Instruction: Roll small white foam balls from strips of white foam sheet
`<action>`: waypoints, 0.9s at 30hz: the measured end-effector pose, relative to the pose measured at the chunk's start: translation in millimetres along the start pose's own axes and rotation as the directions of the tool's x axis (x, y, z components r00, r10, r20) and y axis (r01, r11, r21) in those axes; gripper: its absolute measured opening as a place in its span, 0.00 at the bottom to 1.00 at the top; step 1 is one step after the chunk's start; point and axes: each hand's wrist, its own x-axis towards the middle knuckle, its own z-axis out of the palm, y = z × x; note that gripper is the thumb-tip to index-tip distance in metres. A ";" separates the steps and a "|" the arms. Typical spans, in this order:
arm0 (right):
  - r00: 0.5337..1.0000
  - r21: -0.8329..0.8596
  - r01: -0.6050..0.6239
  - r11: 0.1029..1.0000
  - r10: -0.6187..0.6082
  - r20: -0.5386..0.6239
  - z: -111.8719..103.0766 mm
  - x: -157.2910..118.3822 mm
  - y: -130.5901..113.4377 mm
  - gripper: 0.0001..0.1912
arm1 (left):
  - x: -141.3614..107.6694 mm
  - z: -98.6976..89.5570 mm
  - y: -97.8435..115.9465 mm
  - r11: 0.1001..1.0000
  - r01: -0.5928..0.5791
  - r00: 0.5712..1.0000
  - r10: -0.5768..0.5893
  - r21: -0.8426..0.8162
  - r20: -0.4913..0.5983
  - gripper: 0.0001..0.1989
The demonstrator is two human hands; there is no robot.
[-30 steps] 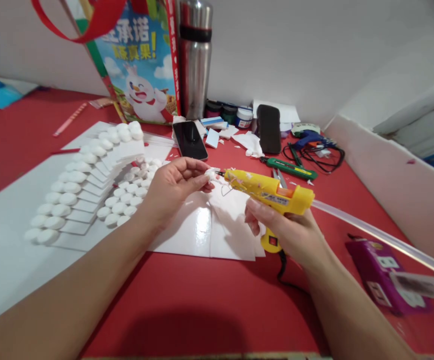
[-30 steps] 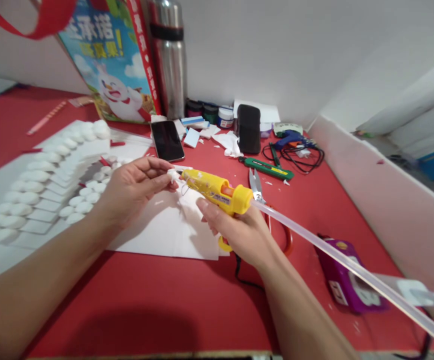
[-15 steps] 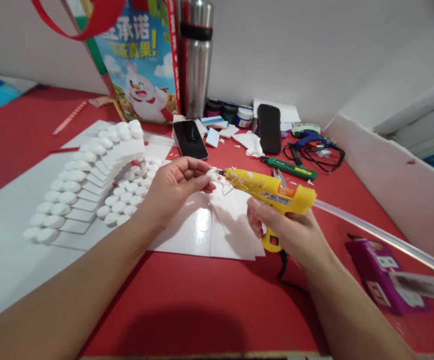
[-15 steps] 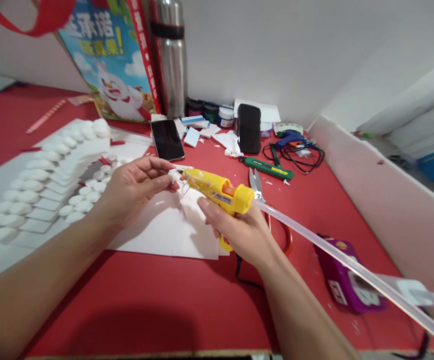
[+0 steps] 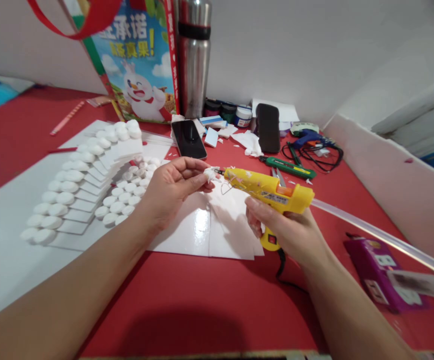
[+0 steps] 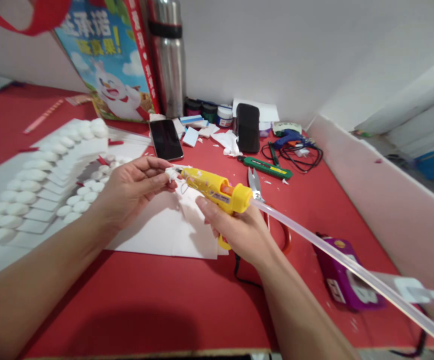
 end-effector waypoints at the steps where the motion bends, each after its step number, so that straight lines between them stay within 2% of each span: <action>1: 1.000 -0.003 -0.003 1.000 0.003 -0.002 0.3 0.0 -0.5 0.24 | 0.1 -0.1 -0.1 1.000 0.002 1.000 -0.002 -0.011 -0.001 0.11; 13: 1.000 -0.026 -0.030 0.999 0.030 0.006 -2.1 1.7 -3.4 0.23 | 2.1 0.8 1.0 0.988 0.064 0.996 -0.072 -0.143 -0.053 0.11; 15: 0.999 -0.042 -0.023 0.999 0.022 -0.028 -5.7 1.1 -6.2 0.23 | 2.2 0.3 1.5 0.984 0.085 0.994 -0.095 -0.157 -0.058 0.11; 18: 0.988 -0.109 -0.016 0.994 -0.001 -0.151 -18.3 -1.9 -9.7 0.23 | 1.2 0.5 1.6 0.979 0.106 0.992 -0.116 -0.176 -0.048 0.12; 22: 0.938 -0.239 -0.055 0.969 -0.032 -0.345 -51.0 -8.5 -2.4 0.25 | -0.7 1.7 0.3 0.975 0.108 0.993 -0.117 -0.192 -0.034 0.11; 26: 0.833 -0.179 -0.137 0.974 0.016 -0.554 -85.7 -10.8 23.1 0.19 | -1.7 1.7 -2.4 0.979 0.111 0.993 -0.114 -0.173 -0.012 0.11; 27: 0.794 -0.168 -0.158 0.973 0.024 -0.608 -91.9 -10.4 30.4 0.18 | -2.0 1.7 -3.0 0.980 0.113 0.993 -0.115 -0.166 -0.004 0.11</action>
